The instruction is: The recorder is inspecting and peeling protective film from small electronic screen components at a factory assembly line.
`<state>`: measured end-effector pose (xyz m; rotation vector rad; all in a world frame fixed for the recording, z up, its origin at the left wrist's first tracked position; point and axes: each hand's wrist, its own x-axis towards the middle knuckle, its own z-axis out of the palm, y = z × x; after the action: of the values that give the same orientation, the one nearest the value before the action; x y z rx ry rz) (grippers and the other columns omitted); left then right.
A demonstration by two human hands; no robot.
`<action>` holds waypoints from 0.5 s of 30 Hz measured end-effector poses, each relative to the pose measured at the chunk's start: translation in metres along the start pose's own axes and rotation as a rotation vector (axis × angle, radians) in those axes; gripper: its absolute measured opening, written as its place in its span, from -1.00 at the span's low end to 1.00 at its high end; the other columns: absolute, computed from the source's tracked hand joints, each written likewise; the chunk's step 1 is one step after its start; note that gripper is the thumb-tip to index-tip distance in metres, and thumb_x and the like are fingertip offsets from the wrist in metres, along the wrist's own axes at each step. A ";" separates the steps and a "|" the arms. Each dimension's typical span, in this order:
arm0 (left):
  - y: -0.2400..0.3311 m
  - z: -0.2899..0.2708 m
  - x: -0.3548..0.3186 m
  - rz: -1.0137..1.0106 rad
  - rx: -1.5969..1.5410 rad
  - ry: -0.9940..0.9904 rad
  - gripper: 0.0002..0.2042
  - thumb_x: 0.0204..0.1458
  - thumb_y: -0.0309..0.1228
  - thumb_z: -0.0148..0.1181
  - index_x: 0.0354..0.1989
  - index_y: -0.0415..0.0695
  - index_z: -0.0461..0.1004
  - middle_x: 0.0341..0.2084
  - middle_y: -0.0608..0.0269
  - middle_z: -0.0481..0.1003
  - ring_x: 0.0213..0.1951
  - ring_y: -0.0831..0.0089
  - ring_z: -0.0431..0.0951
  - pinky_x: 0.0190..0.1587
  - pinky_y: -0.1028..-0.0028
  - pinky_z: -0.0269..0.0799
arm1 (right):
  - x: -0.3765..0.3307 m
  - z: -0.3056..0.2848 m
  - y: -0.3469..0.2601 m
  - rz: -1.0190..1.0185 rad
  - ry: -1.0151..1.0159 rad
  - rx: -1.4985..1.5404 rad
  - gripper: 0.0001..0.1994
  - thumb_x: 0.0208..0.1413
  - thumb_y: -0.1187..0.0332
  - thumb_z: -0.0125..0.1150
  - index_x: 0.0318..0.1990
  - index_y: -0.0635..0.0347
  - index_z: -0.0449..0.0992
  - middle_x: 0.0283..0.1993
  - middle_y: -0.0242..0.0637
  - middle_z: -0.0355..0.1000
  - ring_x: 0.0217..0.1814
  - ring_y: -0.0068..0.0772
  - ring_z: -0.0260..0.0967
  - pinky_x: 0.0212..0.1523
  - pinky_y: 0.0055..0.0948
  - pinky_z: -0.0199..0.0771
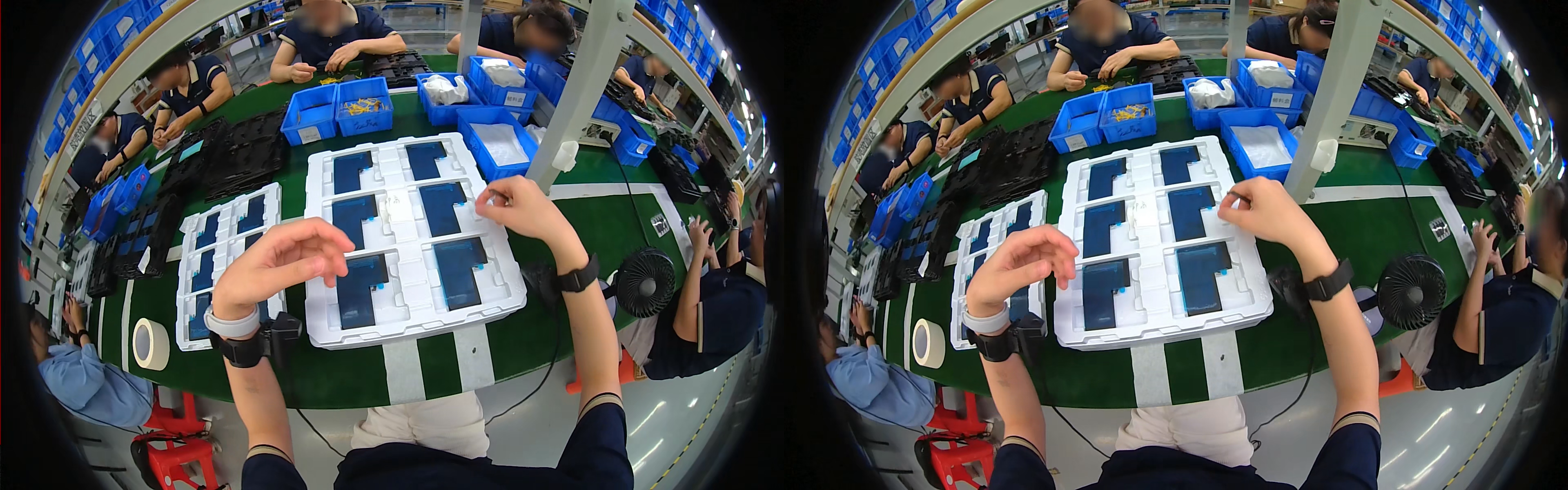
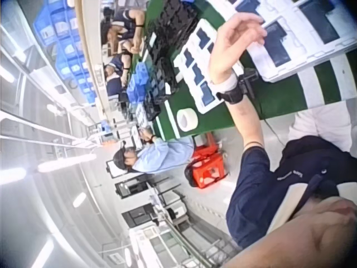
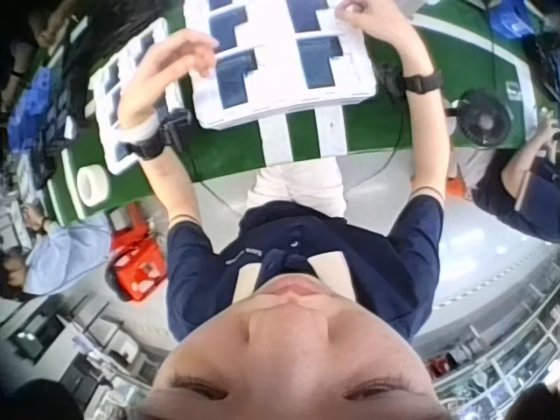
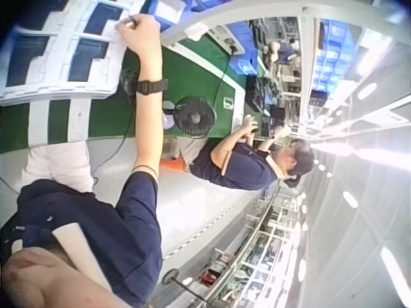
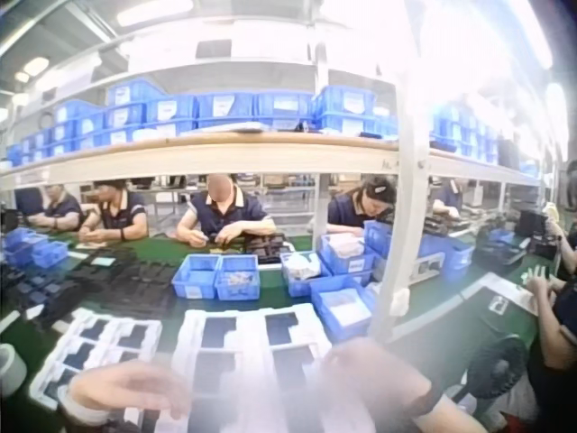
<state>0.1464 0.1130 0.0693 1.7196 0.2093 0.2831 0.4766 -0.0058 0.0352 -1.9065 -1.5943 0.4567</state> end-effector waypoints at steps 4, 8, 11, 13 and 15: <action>-0.011 0.004 0.016 0.167 -0.117 0.161 -0.80 0.07 -0.38 0.06 -0.18 -0.21 0.37 -0.43 0.28 0.45 -0.42 0.57 0.42 -0.31 0.58 0.33 | 0.021 0.006 0.011 0.089 0.034 -0.045 -0.63 -0.14 0.21 0.25 -0.26 0.37 0.53 -0.59 -0.21 0.38 -0.54 -0.42 0.32 -0.45 -0.46 0.31; -0.023 0.005 0.026 0.387 -0.464 0.328 -0.85 0.10 -0.34 0.02 -0.30 -0.16 0.33 -0.58 0.39 0.32 -0.55 0.64 0.29 -0.44 0.61 0.19 | 0.027 0.012 0.014 -0.019 0.035 -0.156 -0.64 -0.13 0.23 0.25 -0.21 0.33 0.53 -0.49 -0.15 0.42 -0.44 -0.36 0.37 -0.34 -0.44 0.36; -0.029 0.006 0.027 0.363 -0.520 0.373 -0.87 0.12 -0.36 -0.01 -0.30 -0.17 0.33 -0.59 0.39 0.32 -0.55 0.64 0.30 -0.44 0.62 0.19 | 0.032 0.019 0.010 -0.017 -0.038 -0.195 -0.62 -0.15 0.24 0.26 -0.20 0.33 0.52 -0.46 -0.08 0.44 -0.40 -0.27 0.41 -0.30 -0.40 0.39; -0.031 0.008 0.025 0.296 -0.405 0.407 -0.88 0.12 -0.38 -0.02 -0.31 -0.17 0.34 -0.60 0.38 0.34 -0.54 0.64 0.31 -0.43 0.63 0.21 | 0.037 0.023 0.006 0.011 -0.036 -0.229 -0.62 -0.15 0.23 0.26 -0.21 0.35 0.52 -0.48 -0.07 0.43 -0.41 -0.24 0.42 -0.30 -0.39 0.39; -0.034 0.011 0.020 0.248 -0.333 0.425 -0.89 0.12 -0.41 -0.04 -0.32 -0.17 0.36 -0.60 0.36 0.36 -0.53 0.63 0.34 -0.42 0.64 0.25 | 0.040 0.029 0.002 0.039 0.033 -0.291 -0.62 -0.14 0.22 0.25 -0.25 0.40 0.51 -0.52 -0.06 0.42 -0.44 -0.21 0.41 -0.33 -0.38 0.39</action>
<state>0.1700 0.1139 0.0357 1.3383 0.2428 0.8236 0.4696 0.0393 0.0166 -2.1500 -1.6778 0.2163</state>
